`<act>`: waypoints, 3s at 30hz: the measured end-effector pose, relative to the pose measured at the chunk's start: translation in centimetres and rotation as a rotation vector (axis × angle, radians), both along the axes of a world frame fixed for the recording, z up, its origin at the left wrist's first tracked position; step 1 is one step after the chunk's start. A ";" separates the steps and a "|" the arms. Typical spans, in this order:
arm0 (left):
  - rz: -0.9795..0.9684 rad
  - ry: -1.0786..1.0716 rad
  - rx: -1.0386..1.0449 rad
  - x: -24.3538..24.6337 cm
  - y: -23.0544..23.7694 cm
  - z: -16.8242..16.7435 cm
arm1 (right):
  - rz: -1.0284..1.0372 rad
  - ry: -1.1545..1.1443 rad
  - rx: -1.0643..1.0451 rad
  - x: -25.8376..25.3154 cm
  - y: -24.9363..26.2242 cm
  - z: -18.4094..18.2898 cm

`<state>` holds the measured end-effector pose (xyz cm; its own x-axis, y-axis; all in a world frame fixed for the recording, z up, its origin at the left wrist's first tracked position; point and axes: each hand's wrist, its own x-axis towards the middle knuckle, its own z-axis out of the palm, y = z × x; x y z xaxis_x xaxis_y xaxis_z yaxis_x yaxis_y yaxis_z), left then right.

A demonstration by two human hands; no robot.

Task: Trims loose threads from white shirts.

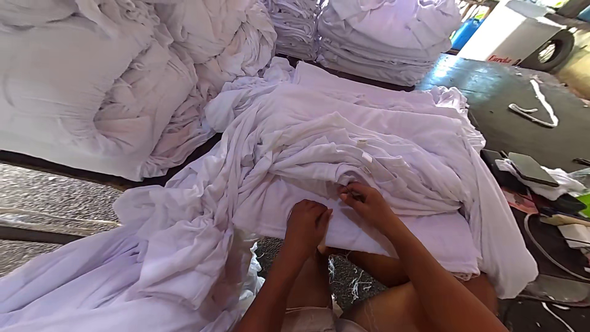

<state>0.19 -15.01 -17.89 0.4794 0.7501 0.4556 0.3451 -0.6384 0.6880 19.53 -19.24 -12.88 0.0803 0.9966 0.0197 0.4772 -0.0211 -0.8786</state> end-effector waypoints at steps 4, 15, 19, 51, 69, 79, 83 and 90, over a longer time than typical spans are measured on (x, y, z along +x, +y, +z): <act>0.010 -0.005 -0.007 0.0 0.1 0.0 | 0.064 -0.241 0.001 -0.2 1.6 1.0; 0.218 0.093 0.337 1.8 -0.5 -3.0 | 0.162 -0.032 -0.123 5.9 8.6 5.3; 0.156 0.176 0.359 2.6 -3.4 -4.0 | 0.221 0.144 -0.192 7.0 8.6 5.0; -0.131 0.022 -0.237 9.2 -0.8 1.2 | -0.033 -0.726 0.327 7.0 -4.2 -2.8; -0.839 0.036 -0.370 2.6 -6.8 1.4 | 0.538 -0.252 -0.016 -0.4 2.9 -0.9; 0.285 -0.025 -0.384 -5.5 3.8 4.4 | 0.425 0.318 0.306 1.5 9.6 11.4; 0.622 0.214 -0.256 -7.7 9.2 5.8 | 0.298 0.679 0.167 4.2 11.7 9.3; 0.579 0.446 -0.353 -6.0 13.1 8.3 | 0.214 1.092 -0.021 7.9 14.3 2.5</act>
